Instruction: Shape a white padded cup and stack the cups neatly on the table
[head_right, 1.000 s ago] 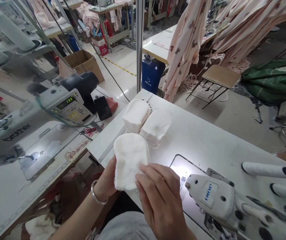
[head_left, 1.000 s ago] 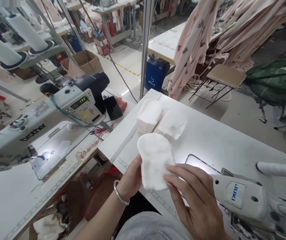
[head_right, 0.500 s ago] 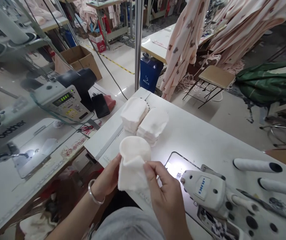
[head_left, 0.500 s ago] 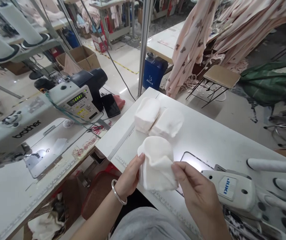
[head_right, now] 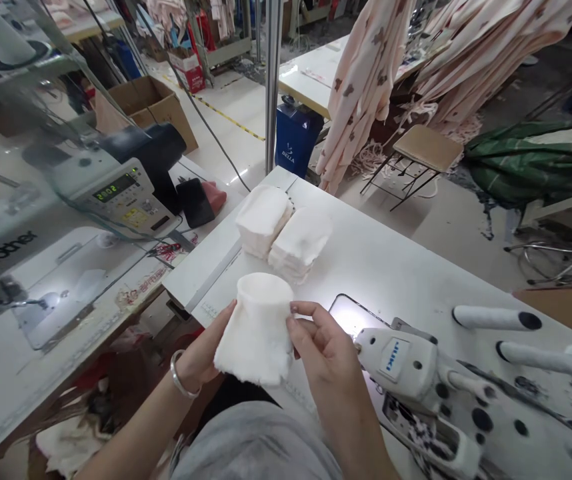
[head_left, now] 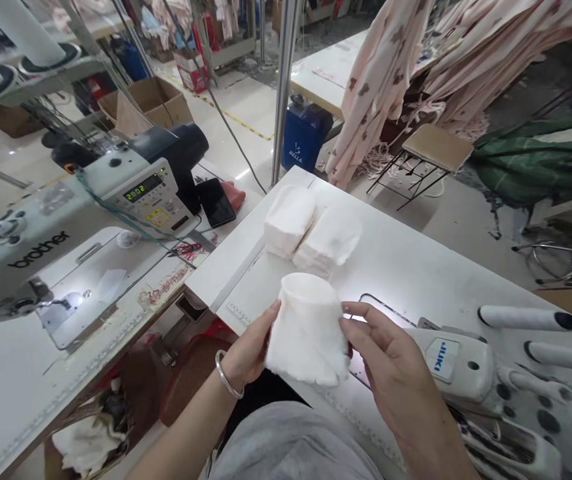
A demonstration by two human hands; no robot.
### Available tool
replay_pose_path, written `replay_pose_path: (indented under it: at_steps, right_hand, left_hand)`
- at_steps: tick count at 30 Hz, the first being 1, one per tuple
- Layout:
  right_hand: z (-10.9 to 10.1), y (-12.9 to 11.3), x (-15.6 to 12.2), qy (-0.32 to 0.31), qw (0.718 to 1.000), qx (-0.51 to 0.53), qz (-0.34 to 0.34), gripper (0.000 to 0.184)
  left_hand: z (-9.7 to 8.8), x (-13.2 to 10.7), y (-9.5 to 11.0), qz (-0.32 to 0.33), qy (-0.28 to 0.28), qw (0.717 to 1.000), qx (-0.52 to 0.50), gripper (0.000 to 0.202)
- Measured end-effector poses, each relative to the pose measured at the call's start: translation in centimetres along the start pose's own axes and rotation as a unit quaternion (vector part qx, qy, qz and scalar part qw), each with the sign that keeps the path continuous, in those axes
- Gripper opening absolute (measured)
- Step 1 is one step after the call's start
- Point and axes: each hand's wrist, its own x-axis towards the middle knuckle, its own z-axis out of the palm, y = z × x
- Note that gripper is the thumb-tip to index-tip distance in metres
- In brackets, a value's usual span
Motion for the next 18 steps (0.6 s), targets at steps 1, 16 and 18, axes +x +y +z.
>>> replay_pose_path:
  at_steps: [1, 16, 18]
  right_hand:
    - [0.0, -0.1, -0.1, -0.001, 1.0, -0.004, -0.003, 0.044]
    - [0.9, 1.2, 4.6, 0.114, 0.8, -0.377, -0.453, 0.021]
    - [0.5, 0.9, 7.6, 0.203, 0.775, -0.389, -0.455, 0.02]
  left_hand:
    - [0.0, 0.0, 0.0, 0.0, 0.001, 1.0, 0.0, 0.048]
    - [-3.5, 3.0, 0.5, 0.128, 0.162, 0.959, 0.196, 0.045]
    - [-4.6, 4.1, 1.0, 0.138, 0.178, 0.947, 0.228, 0.046]
